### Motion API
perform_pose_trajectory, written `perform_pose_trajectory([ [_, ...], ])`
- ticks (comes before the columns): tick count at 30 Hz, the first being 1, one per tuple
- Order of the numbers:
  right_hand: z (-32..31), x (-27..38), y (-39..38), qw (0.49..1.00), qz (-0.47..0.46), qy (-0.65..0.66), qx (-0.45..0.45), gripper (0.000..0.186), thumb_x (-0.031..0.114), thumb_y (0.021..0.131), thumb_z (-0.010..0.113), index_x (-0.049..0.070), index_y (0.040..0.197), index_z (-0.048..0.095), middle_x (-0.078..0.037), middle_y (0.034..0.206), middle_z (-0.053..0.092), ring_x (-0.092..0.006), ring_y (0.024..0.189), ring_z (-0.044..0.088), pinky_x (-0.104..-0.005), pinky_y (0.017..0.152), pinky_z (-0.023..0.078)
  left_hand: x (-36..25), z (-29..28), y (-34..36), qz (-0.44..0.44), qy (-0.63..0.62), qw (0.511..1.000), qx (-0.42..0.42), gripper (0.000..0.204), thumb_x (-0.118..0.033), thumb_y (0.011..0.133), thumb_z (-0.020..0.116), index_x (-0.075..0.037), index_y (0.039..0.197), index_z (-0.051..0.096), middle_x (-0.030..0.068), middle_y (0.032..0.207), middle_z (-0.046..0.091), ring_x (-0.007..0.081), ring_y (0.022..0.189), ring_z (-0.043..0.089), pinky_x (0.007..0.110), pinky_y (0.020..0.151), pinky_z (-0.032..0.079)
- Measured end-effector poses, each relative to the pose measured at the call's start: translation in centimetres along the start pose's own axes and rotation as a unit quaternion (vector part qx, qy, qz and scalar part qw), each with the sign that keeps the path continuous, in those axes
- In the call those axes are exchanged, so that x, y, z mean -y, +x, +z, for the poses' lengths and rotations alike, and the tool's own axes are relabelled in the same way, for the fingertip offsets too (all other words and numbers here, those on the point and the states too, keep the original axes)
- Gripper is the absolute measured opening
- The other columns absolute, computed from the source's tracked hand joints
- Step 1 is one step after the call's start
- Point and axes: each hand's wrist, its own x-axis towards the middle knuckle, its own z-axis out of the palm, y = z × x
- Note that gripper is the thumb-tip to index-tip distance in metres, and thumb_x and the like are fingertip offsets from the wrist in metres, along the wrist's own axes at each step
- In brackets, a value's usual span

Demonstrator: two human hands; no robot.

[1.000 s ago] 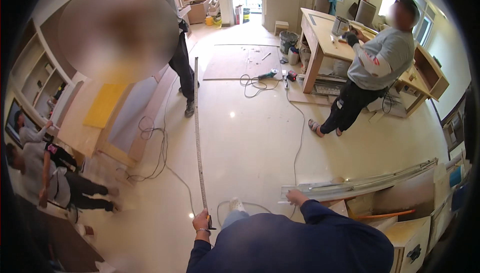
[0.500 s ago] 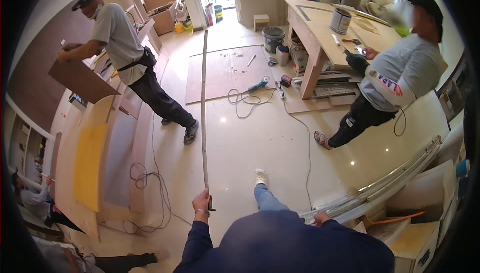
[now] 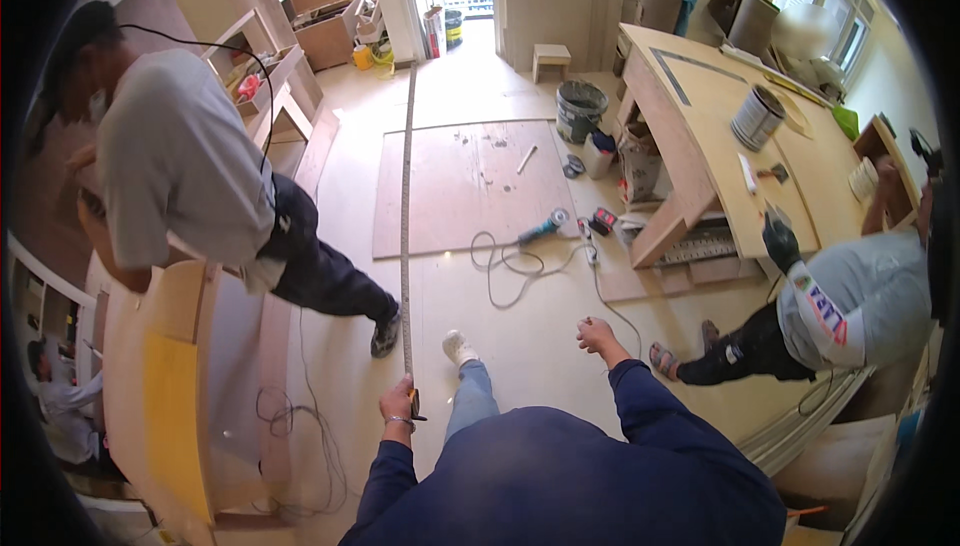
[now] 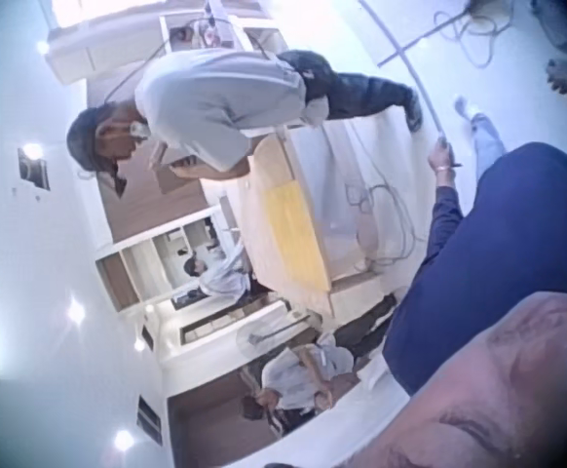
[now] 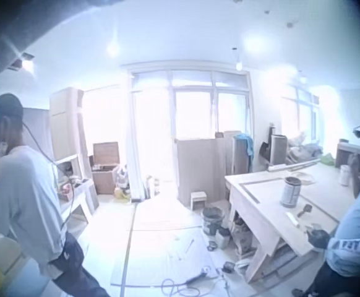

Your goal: The person measures a tiled floor area and a wooden board using a tape measure and marks the measurements with a pencil. They move between the floor and the board to transfer dimensions.

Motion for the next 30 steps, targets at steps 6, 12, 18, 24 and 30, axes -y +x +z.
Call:
perform_pose_trajectory([
  [6,4.6,9.1,8.5,0.987,0.078,-0.123,0.068,0.029,0.026,0.087,0.047,0.005,0.105,0.054,-0.011,0.086,0.062,-0.0217,0.062,0.062,-0.0361,0.049,0.047,-7.7,5.4,17.9,0.030,0.009,0.999,0.036,0.047,-0.045,0.081,0.064,0.001,0.090,0.070,0.0153,0.083,0.069,0.0235,0.077,0.065,0.035,0.074,0.047],
  [12,4.3,15.0,14.9,0.986,0.145,-0.062,0.050,0.029,0.026,0.088,0.046,0.007,0.110,0.050,-0.015,0.093,0.063,-0.0292,0.070,0.064,-0.0454,0.057,0.048,-26.1,9.2,30.6,0.063,0.239,0.964,0.100,0.051,-0.051,0.080,0.062,-0.002,0.093,0.070,0.0159,0.087,0.069,0.0261,0.085,0.065,0.036,0.077,0.046],
  [18,5.0,17.2,27.6,0.948,0.211,-0.191,0.141,0.027,0.024,0.092,0.040,0.008,0.110,0.050,-0.013,0.091,0.064,-0.0315,0.064,0.063,-0.0432,0.050,0.047,-32.6,11.3,41.6,0.151,0.140,0.976,0.067,0.046,-0.045,0.078,0.068,-0.002,0.094,0.071,0.0110,0.086,0.070,0.0218,0.079,0.063,0.031,0.076,0.047],
  [24,5.5,36.1,42.3,0.891,0.077,-0.424,0.140,0.027,0.021,0.084,0.049,-0.001,0.078,0.063,-0.014,0.071,0.066,-0.0259,0.063,0.067,-0.0391,0.050,0.053,-38.3,12.6,52.0,0.043,0.139,0.989,0.022,0.044,-0.042,0.080,0.067,0.000,0.093,0.070,0.0126,0.084,0.070,0.0181,0.078,0.064,0.032,0.074,0.048],
  [30,8.2,58.8,61.4,0.918,-0.178,-0.319,0.157,0.025,0.024,0.084,0.051,0.000,0.084,0.060,-0.015,0.080,0.067,-0.0270,0.066,0.066,-0.0380,0.055,0.053,-40.0,9.5,61.8,-0.031,0.099,0.993,-0.059,0.050,-0.050,0.078,0.064,-0.002,0.091,0.071,0.0193,0.089,0.068,0.0304,0.089,0.064,0.037,0.079,0.047],
])
